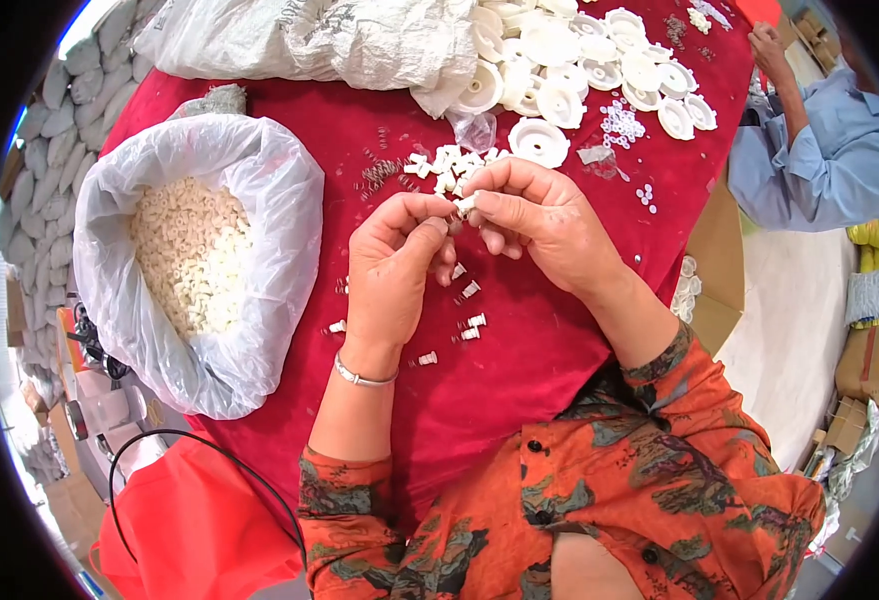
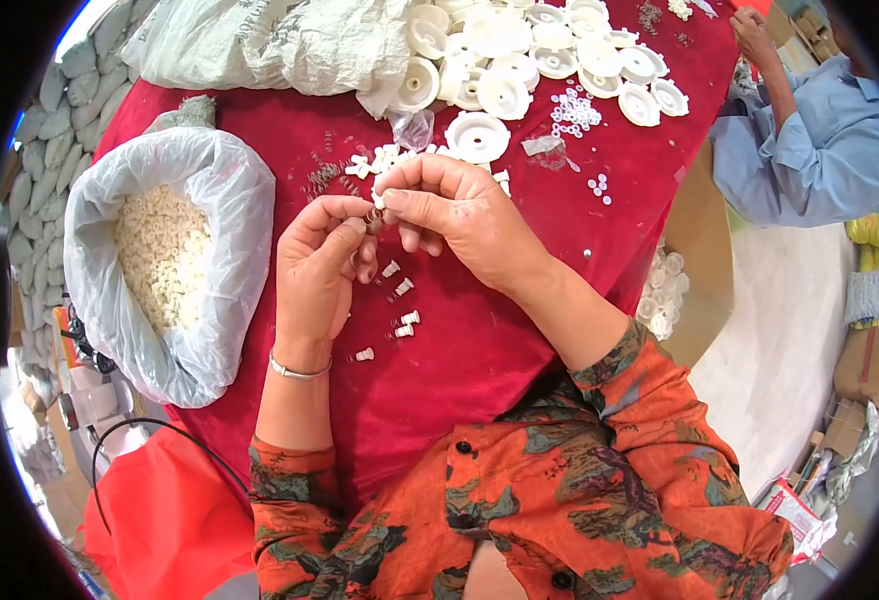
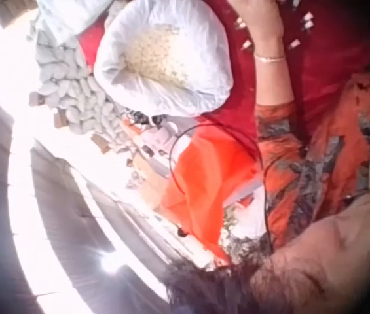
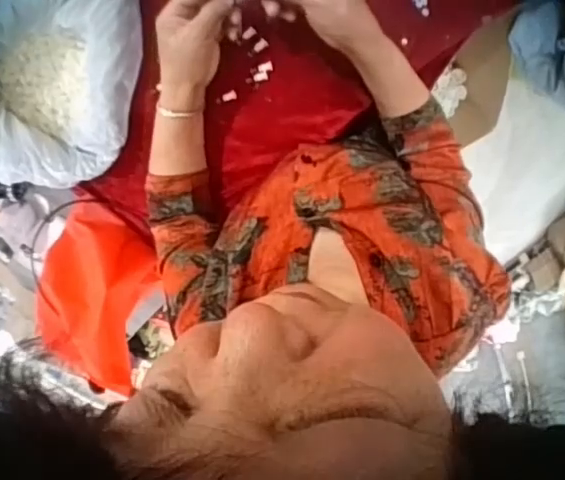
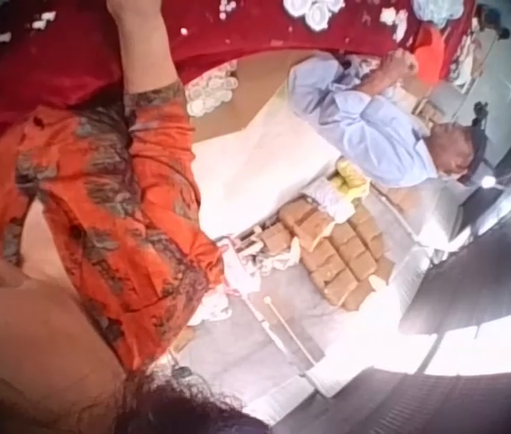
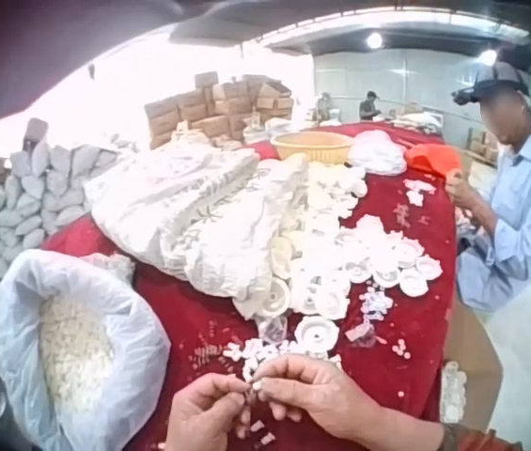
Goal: The person assembles small white plastic components by hand.
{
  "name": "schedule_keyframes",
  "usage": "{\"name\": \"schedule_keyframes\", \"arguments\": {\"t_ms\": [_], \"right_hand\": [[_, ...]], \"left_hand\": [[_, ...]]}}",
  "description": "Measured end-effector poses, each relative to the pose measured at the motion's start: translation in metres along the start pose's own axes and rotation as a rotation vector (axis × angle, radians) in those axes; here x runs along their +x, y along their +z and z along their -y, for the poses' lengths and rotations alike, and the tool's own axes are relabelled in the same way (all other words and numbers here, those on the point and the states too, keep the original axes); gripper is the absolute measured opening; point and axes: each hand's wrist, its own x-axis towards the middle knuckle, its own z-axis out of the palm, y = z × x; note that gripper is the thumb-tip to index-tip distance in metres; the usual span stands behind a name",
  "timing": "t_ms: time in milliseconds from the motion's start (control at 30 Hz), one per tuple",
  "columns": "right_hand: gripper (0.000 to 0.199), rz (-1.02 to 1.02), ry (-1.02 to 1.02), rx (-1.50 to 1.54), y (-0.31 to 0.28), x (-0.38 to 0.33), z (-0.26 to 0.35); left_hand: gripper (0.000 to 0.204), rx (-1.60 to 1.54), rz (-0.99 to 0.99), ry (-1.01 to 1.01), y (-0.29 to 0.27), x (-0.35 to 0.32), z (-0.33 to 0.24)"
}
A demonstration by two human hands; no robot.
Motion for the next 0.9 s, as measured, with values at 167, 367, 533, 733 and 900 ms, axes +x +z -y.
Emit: {"name": "schedule_keyframes", "arguments": {"t_ms": [167,367,533,733,900], "right_hand": [[0.017,0.019,-0.014,0.021,0.0,-0.001,-0.003],[0.018,0.04,-0.018,-0.019,0.001,-0.001,-0.002],[0.019,0.053,0.007,0.004,0.001,-0.002,-0.003],[0.017,-0.063,-0.045,-0.143,0.005,-0.004,-0.005],[0.019,-0.13,-0.145,-0.262,0.006,-0.006,-0.006]], "left_hand": [[0.012,-0.076,-0.022,-0.027,0.0,-0.001,-0.001],[0.012,-0.1,0.008,-0.03,0.002,-0.002,-0.001],[0.012,-0.183,0.036,-0.047,0.001,-0.002,0.001],[0.012,-0.264,-0.019,-0.069,0.009,-0.004,-0.002],[0.011,-0.116,-0.051,-0.007,0.009,-0.006,-0.005]]}}
